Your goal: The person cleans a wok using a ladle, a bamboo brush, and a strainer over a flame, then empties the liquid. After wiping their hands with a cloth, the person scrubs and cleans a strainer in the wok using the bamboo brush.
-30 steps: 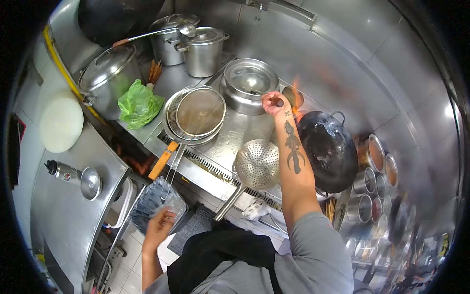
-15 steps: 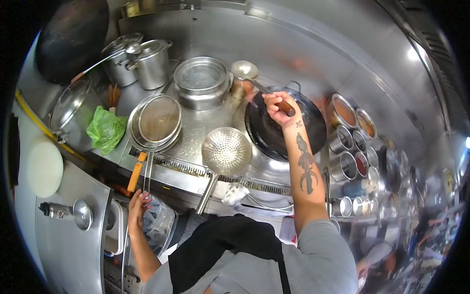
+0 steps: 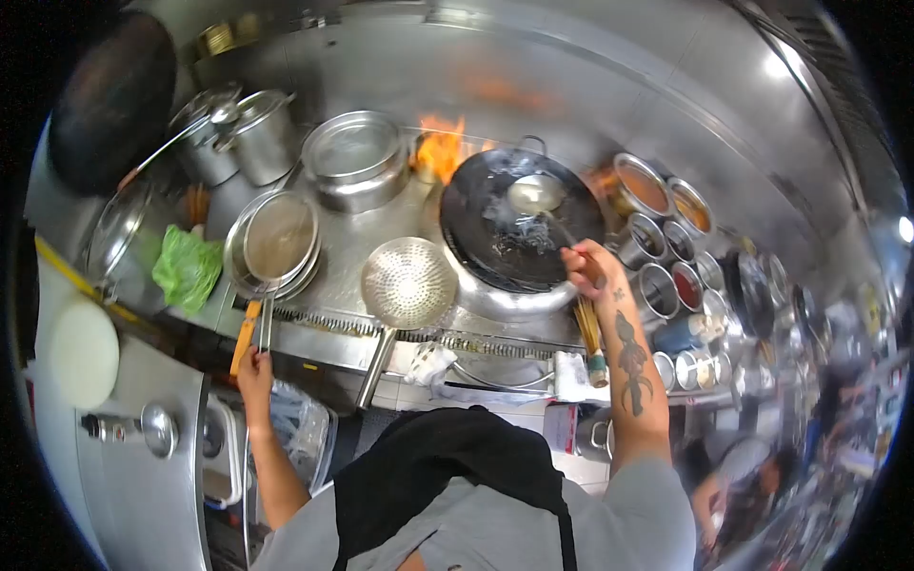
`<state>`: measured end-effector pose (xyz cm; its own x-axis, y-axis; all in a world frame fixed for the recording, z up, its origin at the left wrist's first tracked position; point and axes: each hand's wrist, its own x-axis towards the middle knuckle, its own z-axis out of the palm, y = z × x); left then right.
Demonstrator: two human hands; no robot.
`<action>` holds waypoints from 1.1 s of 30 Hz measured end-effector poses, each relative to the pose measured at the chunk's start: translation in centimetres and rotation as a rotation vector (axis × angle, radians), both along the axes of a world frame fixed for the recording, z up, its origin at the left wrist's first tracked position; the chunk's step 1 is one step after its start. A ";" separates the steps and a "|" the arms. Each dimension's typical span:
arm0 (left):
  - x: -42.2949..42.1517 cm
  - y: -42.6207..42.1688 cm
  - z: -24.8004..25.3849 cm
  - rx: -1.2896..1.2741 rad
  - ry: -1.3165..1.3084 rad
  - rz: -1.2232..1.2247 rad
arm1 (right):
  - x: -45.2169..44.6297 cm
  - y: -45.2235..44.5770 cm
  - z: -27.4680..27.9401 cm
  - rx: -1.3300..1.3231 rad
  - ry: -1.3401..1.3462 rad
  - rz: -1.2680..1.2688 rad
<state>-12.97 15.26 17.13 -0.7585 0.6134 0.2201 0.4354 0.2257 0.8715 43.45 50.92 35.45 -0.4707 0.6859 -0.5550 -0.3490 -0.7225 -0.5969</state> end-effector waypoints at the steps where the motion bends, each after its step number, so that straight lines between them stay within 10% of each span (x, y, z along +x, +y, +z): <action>1: 0.8 -0.1 1.0 -0.021 0.176 -0.003 | 0.5 0.6 -0.4 0.037 -0.034 0.045; 3: 0.9 0.0 1.3 -0.254 0.599 0.004 | 1.2 1.0 -0.1 0.033 -0.099 0.052; 14: -3.2 2.3 -4.2 -0.534 0.314 0.040 | 3.2 -1.0 -0.6 0.528 -0.667 -0.005; 21: 3.9 5.0 -0.8 0.000 -1.088 -0.134 | 2.9 -4.1 -2.0 0.524 -0.620 0.035; 27: 5.5 6.3 3.1 0.125 -0.850 -0.203 | 3.0 -6.3 -2.1 0.576 -0.548 0.025; 29: 4.8 7.6 5.6 -0.025 0.130 -0.239 | 3.0 -6.8 -1.9 0.567 -0.561 0.008; 33: 8.4 12.1 15.4 -0.061 0.800 -0.049 | 2.7 -7.5 -1.5 0.648 -0.605 -0.026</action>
<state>-4.61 27.35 32.53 -0.3573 0.6701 0.6506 0.9332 0.2274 0.2783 46.20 43.39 34.00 -0.2026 0.9580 -0.2029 0.1477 -0.1749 -0.9734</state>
